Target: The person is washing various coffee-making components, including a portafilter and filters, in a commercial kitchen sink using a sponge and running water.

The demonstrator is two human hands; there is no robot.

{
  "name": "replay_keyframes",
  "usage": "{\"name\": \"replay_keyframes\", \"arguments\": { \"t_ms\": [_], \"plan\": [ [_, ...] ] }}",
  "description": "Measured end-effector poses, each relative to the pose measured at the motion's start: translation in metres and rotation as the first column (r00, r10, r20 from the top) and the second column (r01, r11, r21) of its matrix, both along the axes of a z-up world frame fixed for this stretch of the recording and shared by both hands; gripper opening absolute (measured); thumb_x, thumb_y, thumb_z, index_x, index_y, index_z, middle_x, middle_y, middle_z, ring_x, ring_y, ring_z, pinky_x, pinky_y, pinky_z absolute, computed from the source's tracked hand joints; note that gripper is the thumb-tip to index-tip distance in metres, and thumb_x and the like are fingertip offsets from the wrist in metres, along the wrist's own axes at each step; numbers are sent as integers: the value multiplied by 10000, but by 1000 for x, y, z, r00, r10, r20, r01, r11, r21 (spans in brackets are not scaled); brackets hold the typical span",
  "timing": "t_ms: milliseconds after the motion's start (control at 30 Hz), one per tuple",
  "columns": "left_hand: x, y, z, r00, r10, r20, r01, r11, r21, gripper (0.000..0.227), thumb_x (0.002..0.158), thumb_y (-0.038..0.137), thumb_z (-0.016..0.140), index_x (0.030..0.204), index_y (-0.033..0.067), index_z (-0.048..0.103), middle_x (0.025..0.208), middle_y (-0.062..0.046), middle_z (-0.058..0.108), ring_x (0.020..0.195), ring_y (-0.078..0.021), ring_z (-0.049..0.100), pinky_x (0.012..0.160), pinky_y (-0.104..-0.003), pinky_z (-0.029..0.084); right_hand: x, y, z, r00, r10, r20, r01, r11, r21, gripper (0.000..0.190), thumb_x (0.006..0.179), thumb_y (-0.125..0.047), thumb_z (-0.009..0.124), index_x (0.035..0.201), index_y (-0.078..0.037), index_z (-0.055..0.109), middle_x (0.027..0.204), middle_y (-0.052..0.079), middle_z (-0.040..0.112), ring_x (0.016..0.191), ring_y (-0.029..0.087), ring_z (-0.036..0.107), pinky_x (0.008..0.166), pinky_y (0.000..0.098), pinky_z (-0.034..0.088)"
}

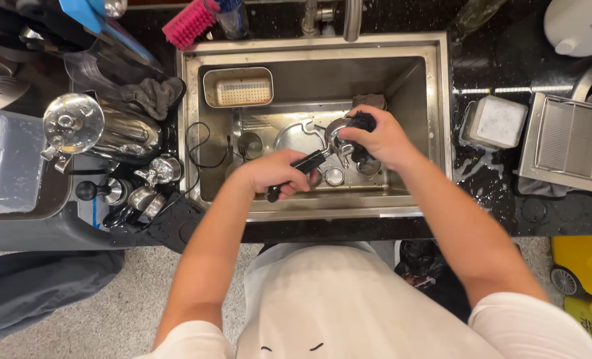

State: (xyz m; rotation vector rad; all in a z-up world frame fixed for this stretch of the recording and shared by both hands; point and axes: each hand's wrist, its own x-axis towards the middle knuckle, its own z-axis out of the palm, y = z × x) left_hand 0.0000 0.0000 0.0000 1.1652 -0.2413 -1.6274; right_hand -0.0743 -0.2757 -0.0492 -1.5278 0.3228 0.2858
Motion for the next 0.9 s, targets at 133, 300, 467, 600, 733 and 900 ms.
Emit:
{"name": "replay_keyframes", "arguments": {
  "t_ms": [133,300,467,600,733,900],
  "plan": [
    [-18,-7,-33,982,148,-119,-147,989,13,214,805,-48,664,978,52,588,673,3,552,482,-63,444,431,-266,388,-14,19,-13,962,-223,156,242,964,-113,294,988,-221,795,1219,-70,693,1078,57,688,980,113,627,849,269,531],
    [-36,-17,-50,788,370,-492,-462,883,-78,190,837,-34,578,961,93,512,660,17,450,497,-73,433,454,-268,391,-23,13,20,855,-498,-142,452,583,676,469,951,-309,540,1333,-41,579,1209,88,704,1094,213,684,912,345,568],
    [-41,-29,-56,752,304,-585,-444,890,-108,172,845,-7,567,914,112,462,647,24,424,503,-79,437,464,-274,404,-18,51,39,918,-320,235,264,934,239,674,944,-24,561,1565,-159,334,1433,10,551,1240,104,559,1036,249,462],
    [-43,-28,-76,744,262,-615,-446,880,-165,189,858,-23,581,904,96,441,646,20,409,500,-74,429,454,-280,399,1,41,-4,919,-202,339,216,976,-3,542,1036,-102,572,1552,-84,407,1432,20,555,1231,89,530,1036,231,439],
    [-59,-36,-38,844,191,-502,-300,943,-145,202,794,-22,567,882,118,452,598,15,405,454,-93,430,415,-303,407,16,20,-49,806,-553,210,509,830,230,347,1123,-208,532,1420,-37,589,1274,46,673,1125,117,599,998,259,504],
    [-59,-40,-52,747,292,-597,-446,886,-125,183,831,-26,567,874,111,453,627,20,409,480,-84,427,443,-298,413,-6,42,-21,873,-372,316,355,928,112,321,1109,-197,578,1402,-66,560,1255,0,631,1131,66,559,1015,236,456]
  ]
}}
